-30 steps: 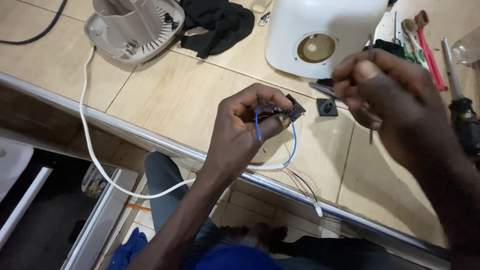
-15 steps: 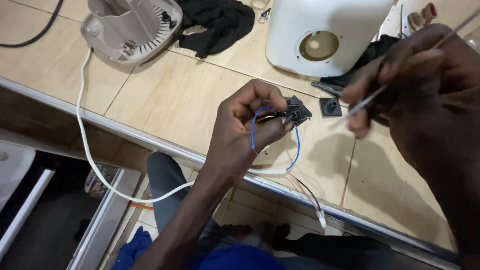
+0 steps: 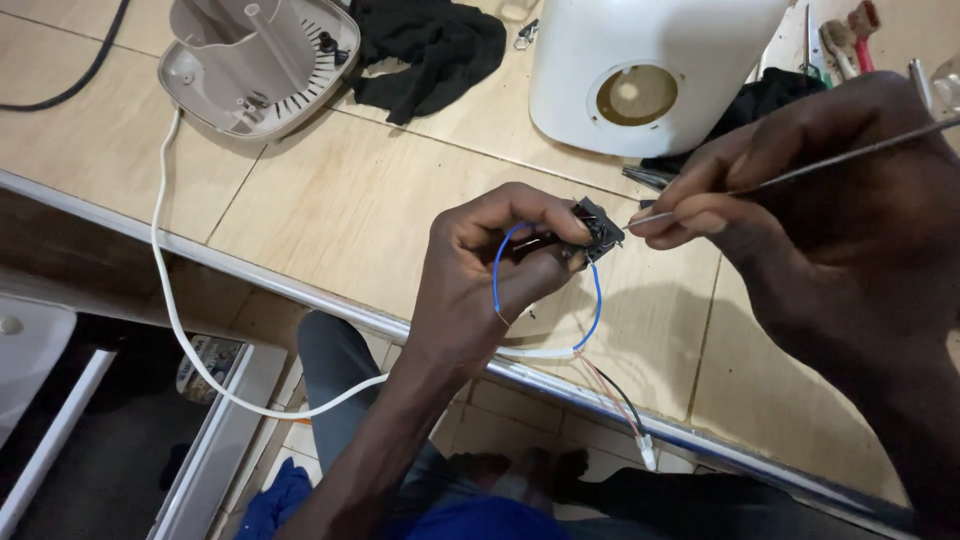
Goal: Securing electrical wires to a switch component using a small screwdriver and manual manipulation.
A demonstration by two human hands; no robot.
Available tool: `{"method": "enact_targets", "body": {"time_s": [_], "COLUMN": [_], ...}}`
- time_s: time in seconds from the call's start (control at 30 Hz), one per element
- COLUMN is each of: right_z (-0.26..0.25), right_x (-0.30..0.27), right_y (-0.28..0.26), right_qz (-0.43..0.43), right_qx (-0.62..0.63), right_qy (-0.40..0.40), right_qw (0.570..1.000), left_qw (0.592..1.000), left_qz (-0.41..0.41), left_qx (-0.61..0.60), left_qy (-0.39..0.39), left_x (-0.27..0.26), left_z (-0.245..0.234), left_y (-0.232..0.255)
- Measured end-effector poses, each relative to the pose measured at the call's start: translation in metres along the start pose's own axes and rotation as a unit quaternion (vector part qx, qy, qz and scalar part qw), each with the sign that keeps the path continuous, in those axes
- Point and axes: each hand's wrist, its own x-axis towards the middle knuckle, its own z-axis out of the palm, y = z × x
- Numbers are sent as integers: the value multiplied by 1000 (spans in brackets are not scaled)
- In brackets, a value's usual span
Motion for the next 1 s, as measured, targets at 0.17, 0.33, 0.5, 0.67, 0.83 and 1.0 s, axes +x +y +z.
{"method": "enact_targets", "body": {"time_s": [0.17,0.33,0.5,0.67,0.83,1.0], "right_z": [0,0,0,4,5,3], "right_x": [-5,-9,-8,-15,-12,-10], "right_y": [7,12,12,13,5,1], "right_qz": [-60,-119,-109,-65,-45,-46], "right_qx": [-34,-132,-154,-152,-115,-95], "right_qy": [-6,-5,-19,-30,-76,-115], "right_qw": [998,984,982,986,989,988], "left_qw": [1000,1000,999,996,991,983], "left_qz": [0,-11,-42,-85,-119,-158], "left_qx": [5,-9,-14,-27,-47,-72], "left_qy": [-8,-25,-26,-25,-39,-59], "left_x": [1,0,1,5,9,13], "left_z": [-1,-2,-1,-1,-3,-6], "left_y": [0,4,0,-1,-2,-4]}}
